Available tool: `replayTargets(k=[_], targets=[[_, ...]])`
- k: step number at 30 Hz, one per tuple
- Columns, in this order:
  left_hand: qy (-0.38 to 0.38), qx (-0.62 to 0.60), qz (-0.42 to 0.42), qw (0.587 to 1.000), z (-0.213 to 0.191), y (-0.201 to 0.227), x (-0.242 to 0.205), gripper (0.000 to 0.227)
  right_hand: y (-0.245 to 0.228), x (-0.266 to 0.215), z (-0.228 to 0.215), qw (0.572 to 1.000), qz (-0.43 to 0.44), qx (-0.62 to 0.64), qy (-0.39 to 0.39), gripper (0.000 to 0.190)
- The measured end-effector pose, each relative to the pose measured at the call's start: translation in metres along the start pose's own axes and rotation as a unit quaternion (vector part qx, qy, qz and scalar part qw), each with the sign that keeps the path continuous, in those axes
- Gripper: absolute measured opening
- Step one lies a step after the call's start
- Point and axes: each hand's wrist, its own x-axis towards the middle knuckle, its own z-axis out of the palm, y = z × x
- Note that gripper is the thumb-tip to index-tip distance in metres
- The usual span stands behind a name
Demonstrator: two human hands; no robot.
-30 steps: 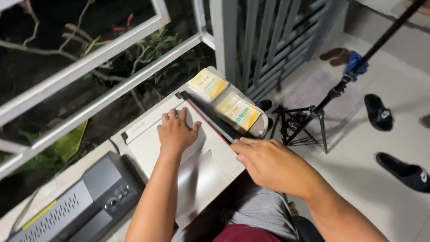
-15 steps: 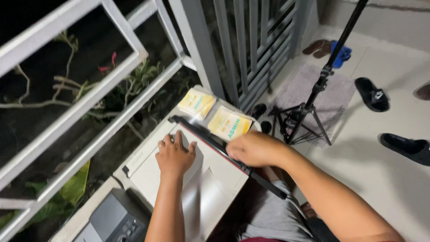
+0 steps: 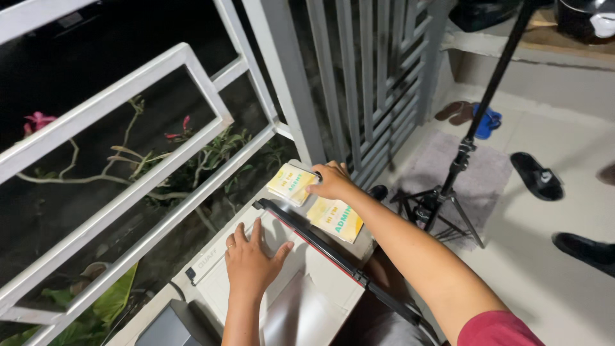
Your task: The person trims a plastic sheet using a paper cutter and prepares a card for lamination.
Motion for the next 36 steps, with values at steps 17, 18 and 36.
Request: replayTargets(k=[17, 18, 36], targets=[[0.067, -0.065, -0.059, 0.994, 0.009, -0.029, 0.013, 0.092, -0.013, -0.041, -0.055, 0.947, -0.108, 0.272, 0.13, 0.018], [0.118, -0.089, -0.045, 0.988, 0.016, -0.035, 0.016, 0.079, -0.016, -0.05, -0.061, 0.921, -0.09, 0.358, 0.123, 0.021], [0.112, -0.665, -0.046, 0.737, -0.063, -0.029, -0.083, 0.031, -0.093, -0.19, -0.02, 0.846, -0.119, 0.518, -0.034, 0.015]])
